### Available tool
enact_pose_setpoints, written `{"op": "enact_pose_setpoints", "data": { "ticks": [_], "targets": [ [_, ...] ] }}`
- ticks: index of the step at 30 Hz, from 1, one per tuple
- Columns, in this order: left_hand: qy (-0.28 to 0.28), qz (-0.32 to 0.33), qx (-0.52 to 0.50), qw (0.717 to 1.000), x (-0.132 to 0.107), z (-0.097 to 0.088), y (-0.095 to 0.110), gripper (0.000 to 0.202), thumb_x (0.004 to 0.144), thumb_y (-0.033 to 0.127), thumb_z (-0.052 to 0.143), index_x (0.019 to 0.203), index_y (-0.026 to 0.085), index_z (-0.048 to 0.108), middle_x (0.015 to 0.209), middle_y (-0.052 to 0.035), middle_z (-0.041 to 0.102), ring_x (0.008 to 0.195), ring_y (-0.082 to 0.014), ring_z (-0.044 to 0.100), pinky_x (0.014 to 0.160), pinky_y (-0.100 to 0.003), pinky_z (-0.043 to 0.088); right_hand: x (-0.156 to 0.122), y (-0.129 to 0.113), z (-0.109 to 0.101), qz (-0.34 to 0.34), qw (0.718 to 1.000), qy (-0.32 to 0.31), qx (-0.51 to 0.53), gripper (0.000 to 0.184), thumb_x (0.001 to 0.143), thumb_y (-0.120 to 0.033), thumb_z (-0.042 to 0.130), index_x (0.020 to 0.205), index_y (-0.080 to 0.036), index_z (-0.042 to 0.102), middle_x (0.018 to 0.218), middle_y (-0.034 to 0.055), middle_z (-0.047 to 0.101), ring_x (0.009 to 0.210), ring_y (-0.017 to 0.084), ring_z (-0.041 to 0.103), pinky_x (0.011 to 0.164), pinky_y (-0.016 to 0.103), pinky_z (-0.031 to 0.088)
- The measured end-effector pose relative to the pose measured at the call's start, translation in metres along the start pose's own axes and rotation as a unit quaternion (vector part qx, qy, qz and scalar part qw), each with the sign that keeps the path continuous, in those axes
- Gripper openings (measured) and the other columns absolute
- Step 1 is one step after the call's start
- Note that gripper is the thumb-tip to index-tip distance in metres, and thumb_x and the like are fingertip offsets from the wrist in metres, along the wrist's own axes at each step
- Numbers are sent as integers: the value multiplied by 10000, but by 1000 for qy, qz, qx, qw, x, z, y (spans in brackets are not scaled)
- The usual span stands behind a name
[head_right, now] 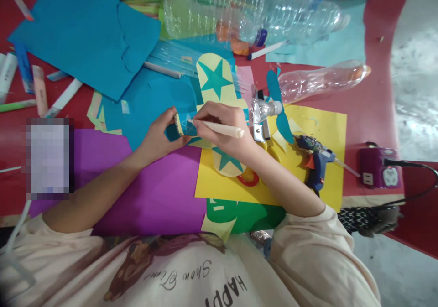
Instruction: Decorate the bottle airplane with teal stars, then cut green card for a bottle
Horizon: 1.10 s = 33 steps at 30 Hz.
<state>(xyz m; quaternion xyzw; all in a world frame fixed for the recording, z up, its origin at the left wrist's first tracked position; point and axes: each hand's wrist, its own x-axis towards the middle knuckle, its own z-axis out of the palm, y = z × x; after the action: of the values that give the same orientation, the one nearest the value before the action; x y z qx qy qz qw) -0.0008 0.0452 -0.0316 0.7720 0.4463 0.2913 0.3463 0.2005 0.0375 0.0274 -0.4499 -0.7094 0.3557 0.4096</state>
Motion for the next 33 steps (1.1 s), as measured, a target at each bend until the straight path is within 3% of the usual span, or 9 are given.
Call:
{"op": "enact_pose_setpoints", "data": {
  "ticks": [8, 16, 25, 33],
  "targets": [
    [-6, -6, 0, 1000, 1, -2, 2, 509, 800, 371, 703, 1249, 240, 501, 1249, -94, 622, 1243, -280, 552, 948, -392, 522, 1, -3, -3, -15, 999, -37, -8, 154, 829, -260, 618, 706, -172, 645, 649, 7, 664, 564, 98, 563, 527, 236, 417],
    [0, 16, -13, 1000, 0, -1, -2, 489, 836, 479, 662, 1219, 235, 480, 1311, -113, 577, 1234, -302, 552, 978, -467, 513, 2, -4, -5, -18, 998, -51, -16, 149, 817, -233, 612, 688, -169, 651, 651, 16, 669, 571, 102, 566, 530, 237, 419],
    [4, 15, -9, 1000, 0, 1, -3, 529, 816, 361, 696, 1269, 198, 479, 1324, -114, 583, 1237, -274, 563, 1000, -403, 508, 2, 0, -3, -28, 1000, -13, -6, 126, 845, -246, 616, 739, -181, 636, 650, -14, 635, 552, 84, 550, 524, 223, 435],
    [11, 40, -4, 999, 0, 1, -6, 534, 842, 490, 657, 1260, 209, 481, 1309, -124, 578, 1237, -290, 561, 999, -427, 511, 2, -1, -2, -20, 1000, -13, -3, 118, 836, -234, 610, 728, -187, 616, 634, -22, 620, 529, 75, 524, 497, 216, 415]
  ]
}}
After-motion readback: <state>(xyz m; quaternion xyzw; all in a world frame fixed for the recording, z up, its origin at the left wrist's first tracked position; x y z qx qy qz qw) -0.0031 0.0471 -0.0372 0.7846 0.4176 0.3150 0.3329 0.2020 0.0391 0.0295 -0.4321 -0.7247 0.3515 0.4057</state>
